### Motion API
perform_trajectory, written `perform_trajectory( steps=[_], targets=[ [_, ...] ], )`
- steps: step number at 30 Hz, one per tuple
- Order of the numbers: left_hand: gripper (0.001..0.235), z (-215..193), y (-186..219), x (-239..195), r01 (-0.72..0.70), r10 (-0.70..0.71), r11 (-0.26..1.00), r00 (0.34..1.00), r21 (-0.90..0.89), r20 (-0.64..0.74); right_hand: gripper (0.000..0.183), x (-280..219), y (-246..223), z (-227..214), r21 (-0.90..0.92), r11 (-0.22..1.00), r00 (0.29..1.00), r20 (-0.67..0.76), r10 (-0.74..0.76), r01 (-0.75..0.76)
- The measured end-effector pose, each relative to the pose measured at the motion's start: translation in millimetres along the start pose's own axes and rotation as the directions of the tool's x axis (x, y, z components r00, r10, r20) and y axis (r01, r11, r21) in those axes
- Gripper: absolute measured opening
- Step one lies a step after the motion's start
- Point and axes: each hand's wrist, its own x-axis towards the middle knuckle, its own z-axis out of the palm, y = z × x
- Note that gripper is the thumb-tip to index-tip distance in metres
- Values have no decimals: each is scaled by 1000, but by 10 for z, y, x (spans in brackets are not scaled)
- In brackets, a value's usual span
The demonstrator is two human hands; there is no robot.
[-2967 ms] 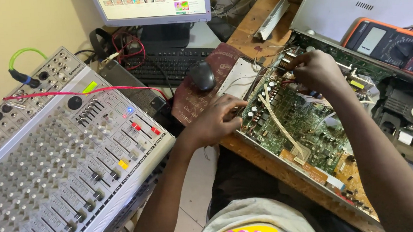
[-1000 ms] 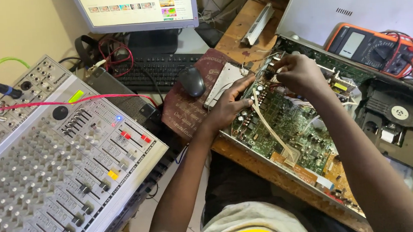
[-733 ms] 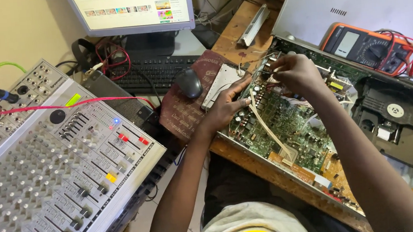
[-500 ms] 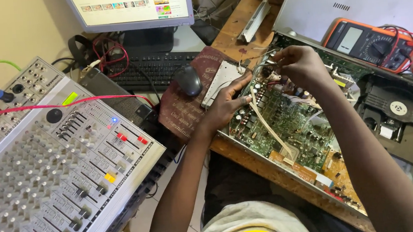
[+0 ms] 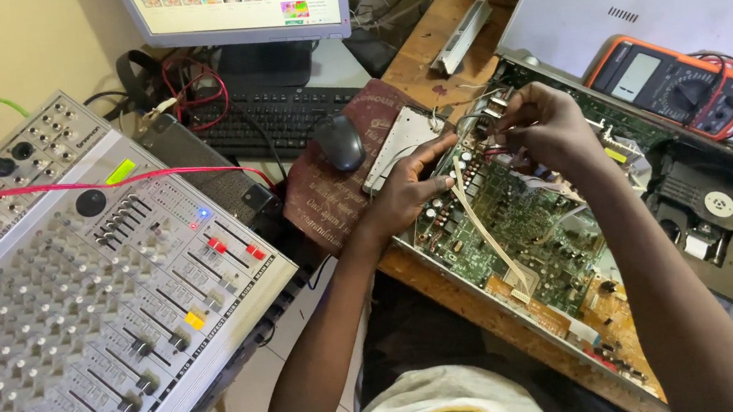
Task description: The person works on an open electronic device, handling a circuit board and ribbon cables. They lift and reposition the board, then connect and adjust ribbon cables and wires within the chassis.
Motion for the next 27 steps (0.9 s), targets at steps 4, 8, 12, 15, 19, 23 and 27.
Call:
perform_trajectory(
  steps=[4, 8, 12, 15, 19, 23, 27],
  targets=[
    [63, 9, -30, -11, -1, -2, 999, 998, -53, -59, 36, 74, 77, 5, -12, 999, 999, -2, -40, 40],
    [60, 9, -57, -30, 6, -16, 997, 992, -83, -121, 38, 119, 113, 99, -78, 992, 995, 7, -97, 97],
    [57, -6, 8, -37, 22, -34, 996, 989, -86, -143, 36, 103, 71, 144, -264, 960, 996, 2, -92, 89],
    [57, -12, -2, -40, 8, -24, 995, 987, -99, -157, 31, 23, -83, 162, -303, 941, 988, 32, -149, 152],
    [57, -21, 36, -30, 26, -36, 997, 990, -76, -134, 33, -67, -281, 102, -354, 930, 995, 56, -81, 95],
    [56, -9, 18, -24, -1, -10, 997, 991, -83, -130, 25, -46, -383, 119, -591, 804, 992, 49, 115, -64],
    [55, -11, 72, -15, 8, -17, 997, 993, -77, -120, 28, 43, -392, 260, -825, 565, 991, 83, 109, 7]
  ],
)
